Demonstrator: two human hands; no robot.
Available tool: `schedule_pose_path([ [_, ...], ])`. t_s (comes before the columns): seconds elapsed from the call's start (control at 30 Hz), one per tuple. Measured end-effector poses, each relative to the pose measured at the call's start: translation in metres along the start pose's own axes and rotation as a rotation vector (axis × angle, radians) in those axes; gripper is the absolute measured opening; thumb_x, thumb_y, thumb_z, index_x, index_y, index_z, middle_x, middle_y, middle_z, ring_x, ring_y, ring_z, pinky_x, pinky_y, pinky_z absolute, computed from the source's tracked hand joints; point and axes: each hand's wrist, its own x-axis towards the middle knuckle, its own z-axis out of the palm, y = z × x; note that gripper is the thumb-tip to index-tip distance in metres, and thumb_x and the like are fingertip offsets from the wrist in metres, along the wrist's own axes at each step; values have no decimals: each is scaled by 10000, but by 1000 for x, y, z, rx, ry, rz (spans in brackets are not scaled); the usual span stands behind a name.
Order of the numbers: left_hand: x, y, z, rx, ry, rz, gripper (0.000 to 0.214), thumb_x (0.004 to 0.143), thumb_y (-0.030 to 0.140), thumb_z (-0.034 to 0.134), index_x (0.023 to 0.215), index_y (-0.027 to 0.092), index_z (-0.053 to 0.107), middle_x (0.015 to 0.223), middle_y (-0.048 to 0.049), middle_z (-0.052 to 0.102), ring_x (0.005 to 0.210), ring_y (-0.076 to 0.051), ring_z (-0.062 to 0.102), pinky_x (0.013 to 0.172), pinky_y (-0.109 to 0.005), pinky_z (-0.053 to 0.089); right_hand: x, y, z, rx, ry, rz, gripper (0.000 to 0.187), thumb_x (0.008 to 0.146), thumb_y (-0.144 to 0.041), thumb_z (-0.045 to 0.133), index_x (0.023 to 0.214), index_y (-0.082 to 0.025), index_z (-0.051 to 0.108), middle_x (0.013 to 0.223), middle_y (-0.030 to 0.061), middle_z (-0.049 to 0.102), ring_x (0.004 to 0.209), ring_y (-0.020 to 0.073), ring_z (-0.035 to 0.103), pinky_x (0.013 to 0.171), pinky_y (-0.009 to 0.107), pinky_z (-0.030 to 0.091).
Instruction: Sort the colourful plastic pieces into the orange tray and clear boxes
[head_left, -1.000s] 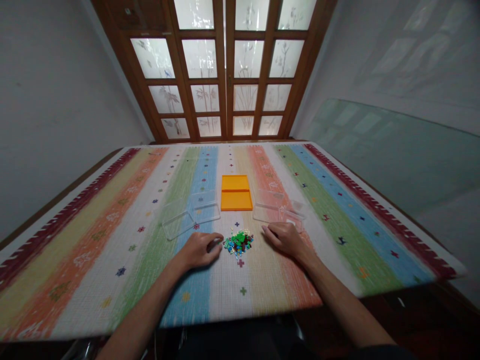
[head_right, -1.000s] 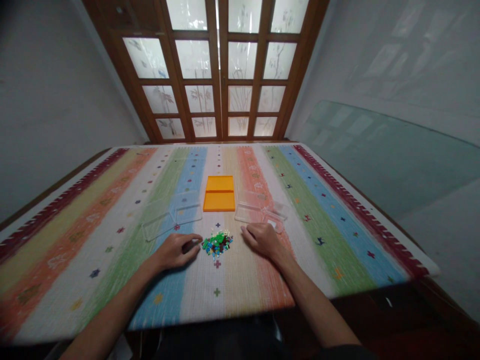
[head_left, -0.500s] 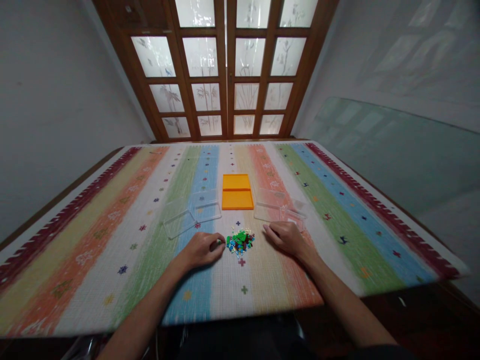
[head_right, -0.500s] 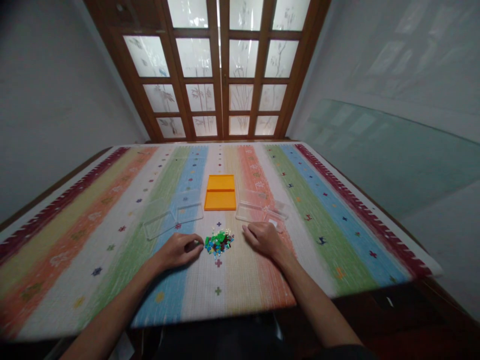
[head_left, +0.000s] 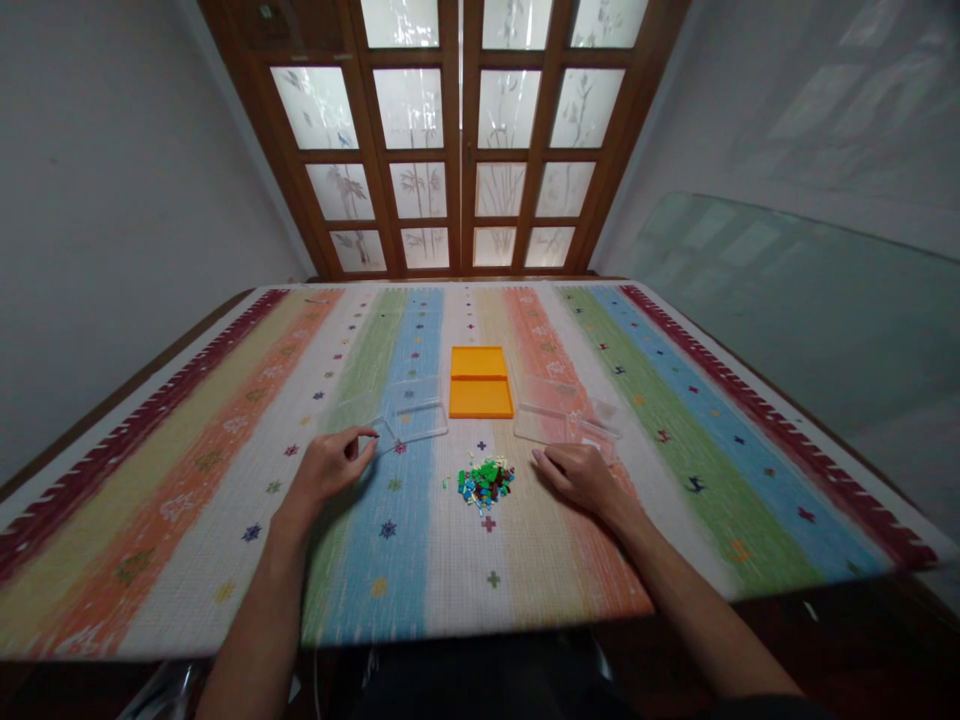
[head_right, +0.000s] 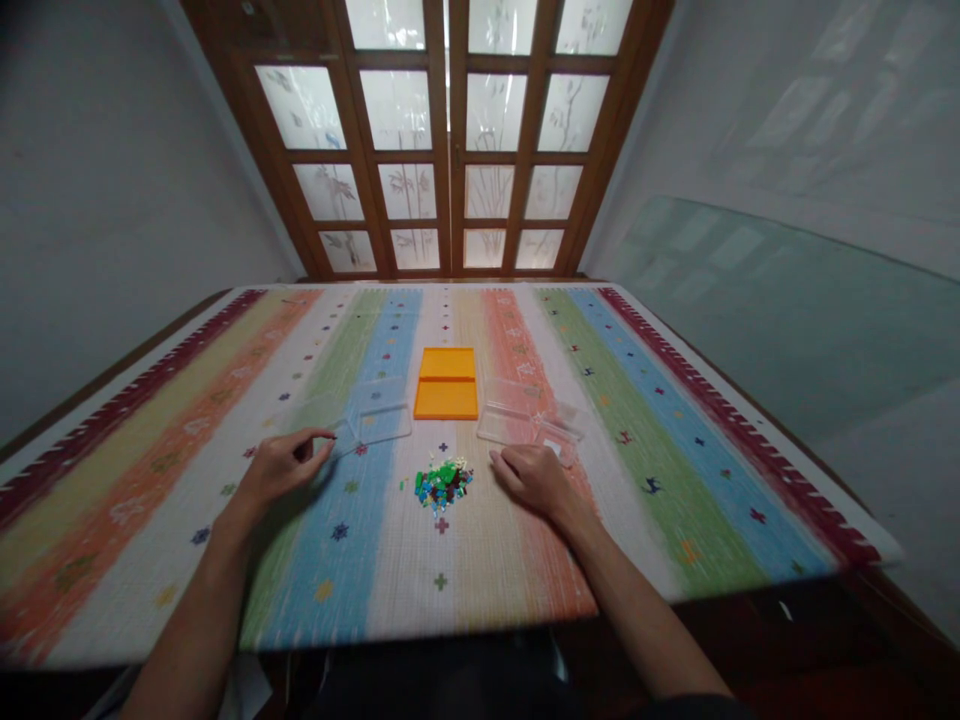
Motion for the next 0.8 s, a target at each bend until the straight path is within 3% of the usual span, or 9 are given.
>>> schedule_pose_path([
  [0.27,2,-7,1,189,-146,-151,441,889,399,448,1069,154,768,609,-31,618,553,-185,554,601,-287,370,-2,1,1,12,-13,24,468,1035,-263,421,596,-178,560,527,17,554,461,106,442,560,297,246],
  [0.57,6,-8,4,249,-199,-202,440,889,375,453,1107,169,775,678,-66,689,640,-231,620,662,-303,425,-2,1,2,3,-28,37,487,1041,-279,401,597,-177,573,531,22,553,470,112,430,570,304,243],
  [0.67,6,-7,1,220,-177,-212,449,891,372,462,1121,149,776,644,-56,668,604,-208,602,641,-296,414,-3,2,2,4,-38,42,480,1038,-280,406,605,-177,584,538,24,561,476,113,432,574,306,241],
  [0.8,4,1,0,115,-19,-166,418,894,383,495,1071,136,782,557,-6,587,518,-156,522,584,-267,390,-2,1,2,3,-39,38,480,1041,-282,402,614,-176,593,541,24,563,474,114,424,572,308,239],
])
